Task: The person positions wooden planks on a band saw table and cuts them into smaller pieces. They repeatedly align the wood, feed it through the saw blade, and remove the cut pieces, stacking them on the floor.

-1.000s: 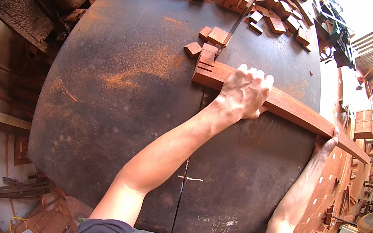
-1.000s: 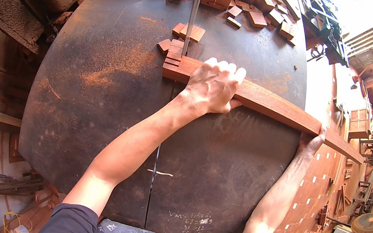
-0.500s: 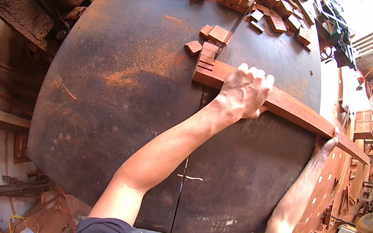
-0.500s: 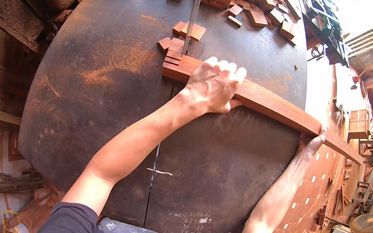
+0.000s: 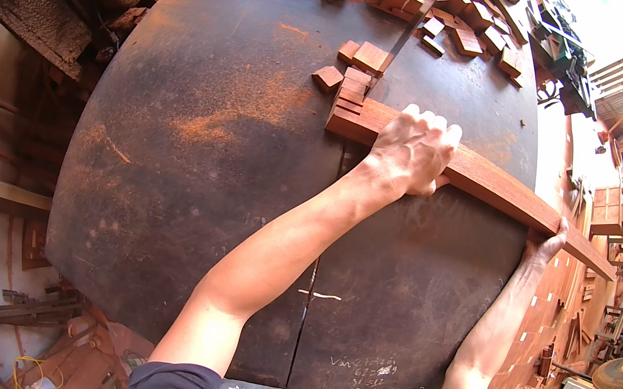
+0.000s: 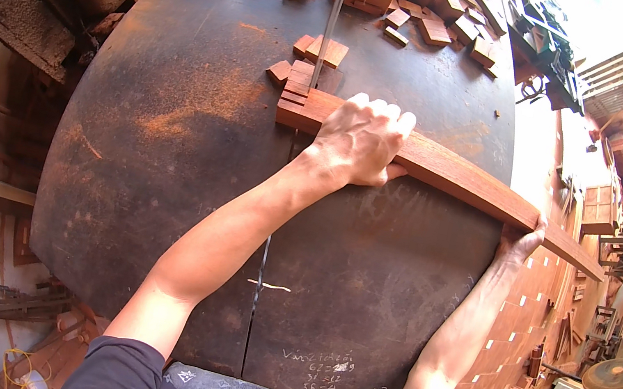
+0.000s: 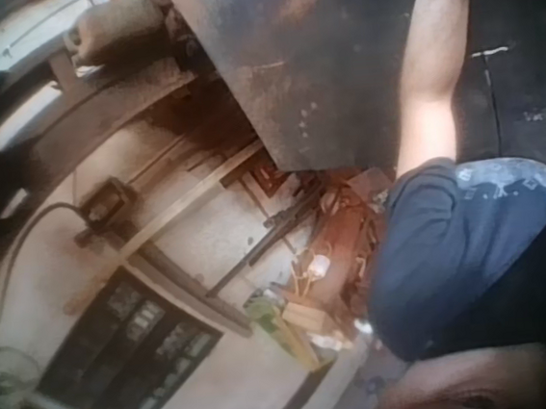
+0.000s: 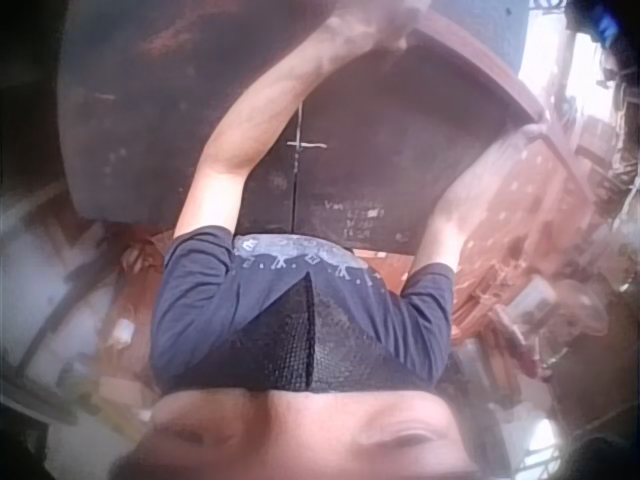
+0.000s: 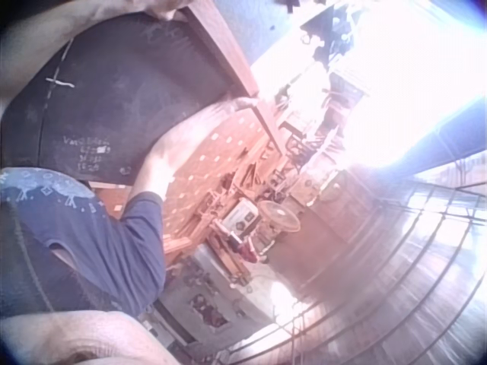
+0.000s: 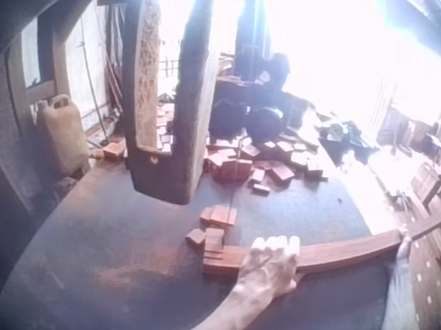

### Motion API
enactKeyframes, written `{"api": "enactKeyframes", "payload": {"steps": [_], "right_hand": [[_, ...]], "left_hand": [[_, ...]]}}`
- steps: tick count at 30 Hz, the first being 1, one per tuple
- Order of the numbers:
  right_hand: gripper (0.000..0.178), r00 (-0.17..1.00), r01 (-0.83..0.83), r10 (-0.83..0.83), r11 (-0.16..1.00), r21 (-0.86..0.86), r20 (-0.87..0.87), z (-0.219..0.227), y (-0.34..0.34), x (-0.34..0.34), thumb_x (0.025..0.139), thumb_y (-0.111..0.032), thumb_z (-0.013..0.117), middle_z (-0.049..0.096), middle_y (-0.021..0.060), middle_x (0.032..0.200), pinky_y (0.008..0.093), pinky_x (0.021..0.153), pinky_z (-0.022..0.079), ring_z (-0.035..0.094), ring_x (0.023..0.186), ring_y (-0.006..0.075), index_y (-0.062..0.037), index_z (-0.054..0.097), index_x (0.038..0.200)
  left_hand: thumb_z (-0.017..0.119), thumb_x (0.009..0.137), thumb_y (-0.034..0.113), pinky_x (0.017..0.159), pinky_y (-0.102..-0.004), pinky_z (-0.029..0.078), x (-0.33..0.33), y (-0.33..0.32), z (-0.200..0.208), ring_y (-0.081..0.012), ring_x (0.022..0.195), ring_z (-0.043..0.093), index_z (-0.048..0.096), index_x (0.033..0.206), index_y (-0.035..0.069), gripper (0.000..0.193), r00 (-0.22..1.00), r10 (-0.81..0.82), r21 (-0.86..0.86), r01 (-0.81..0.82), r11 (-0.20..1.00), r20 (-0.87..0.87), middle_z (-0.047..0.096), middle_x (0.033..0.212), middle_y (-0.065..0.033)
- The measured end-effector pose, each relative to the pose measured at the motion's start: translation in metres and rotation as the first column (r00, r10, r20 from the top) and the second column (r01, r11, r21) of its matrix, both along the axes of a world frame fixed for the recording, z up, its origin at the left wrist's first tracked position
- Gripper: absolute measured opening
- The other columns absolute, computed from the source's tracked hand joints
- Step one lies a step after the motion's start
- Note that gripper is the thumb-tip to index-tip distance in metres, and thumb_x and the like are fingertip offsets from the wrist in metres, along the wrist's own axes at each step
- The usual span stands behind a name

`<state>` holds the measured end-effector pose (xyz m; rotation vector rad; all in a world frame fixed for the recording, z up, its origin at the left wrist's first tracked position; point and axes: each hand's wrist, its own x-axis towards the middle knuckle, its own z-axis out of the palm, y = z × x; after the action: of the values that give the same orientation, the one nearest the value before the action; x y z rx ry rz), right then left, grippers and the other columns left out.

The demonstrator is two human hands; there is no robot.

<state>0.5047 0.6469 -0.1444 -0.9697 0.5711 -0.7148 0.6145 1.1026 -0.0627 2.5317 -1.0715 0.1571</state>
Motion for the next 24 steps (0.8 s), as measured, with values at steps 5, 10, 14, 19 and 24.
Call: {"api": "enactKeyframes", "payload": {"steps": [5, 10, 14, 19, 24], "right_hand": [[0.056, 0.999, 0.017, -0.018, 1.000, -0.014, -0.028, 0.010, 0.021, 0.004, 0.101, -0.040, 0.053, 0.066, 0.0177, 0.136, 0.0497, 0.103, 0.059, 0.068, 0.124, 0.0314, -0.0032, 0.054, 0.143], [0.054, 0.999, 0.026, -0.028, 0.999, -0.039, -0.046, 0.012, 0.025, 0.005, 0.101, -0.041, 0.053, 0.068, 0.0159, 0.132, 0.0488, 0.099, 0.060, 0.068, 0.121, 0.0304, -0.0047, 0.057, 0.140], [0.051, 0.998, 0.044, -0.045, 0.999, -0.010, -0.036, 0.007, 0.012, 0.002, 0.102, -0.042, 0.053, 0.069, 0.0144, 0.129, 0.0481, 0.096, 0.060, 0.069, 0.118, 0.0297, -0.0058, 0.059, 0.138], [0.049, 0.998, 0.059, -0.059, 0.998, -0.015, -0.032, 0.008, 0.014, 0.002, 0.102, -0.043, 0.054, 0.070, 0.0125, 0.126, 0.0472, 0.093, 0.061, 0.070, 0.115, 0.0287, -0.0073, 0.061, 0.135], [0.049, 0.999, 0.019, -0.021, 0.998, -0.063, -0.031, 0.012, 0.025, 0.004, 0.102, -0.043, 0.051, 0.070, 0.0125, 0.125, 0.0477, 0.093, 0.061, 0.069, 0.115, 0.0286, -0.0078, 0.061, 0.135]], "left_hand": [[0.088, 0.083, 0.045, 0.096, -0.0416, 0.053, 0.001, 0.003, 0.001, -0.0296, 0.105, 0.074, 0.067, 0.113, 0.005, 0.054, 1.000, 0.005, 0.029, -0.004, 1.000, -0.008, 0.075, 0.104, -0.0134], [0.089, 0.083, 0.045, 0.096, -0.0419, 0.053, 0.001, 0.002, 0.001, -0.0300, 0.105, 0.074, 0.067, 0.113, 0.005, 0.054, 1.000, 0.002, 0.008, -0.002, 1.000, -0.011, 0.075, 0.107, -0.0142], [0.089, 0.083, 0.044, 0.096, -0.0418, 0.053, -0.001, 0.001, 0.001, -0.0297, 0.106, 0.073, 0.067, 0.114, 0.005, 0.055, 1.000, 0.005, 0.012, -0.005, 1.000, -0.013, 0.075, 0.107, -0.0141], [0.089, 0.083, 0.044, 0.095, -0.0416, 0.053, -0.002, 0.000, 0.000, -0.0293, 0.106, 0.073, 0.067, 0.114, 0.005, 0.054, 1.000, 0.009, 0.026, -0.008, 1.000, -0.006, 0.074, 0.107, -0.0137], [0.089, 0.083, 0.044, 0.095, -0.0415, 0.053, -0.004, 0.002, 0.000, -0.0294, 0.106, 0.073, 0.067, 0.114, 0.006, 0.054, 1.000, 0.021, 0.033, -0.020, 0.999, -0.008, 0.074, 0.107, -0.0140]]}}
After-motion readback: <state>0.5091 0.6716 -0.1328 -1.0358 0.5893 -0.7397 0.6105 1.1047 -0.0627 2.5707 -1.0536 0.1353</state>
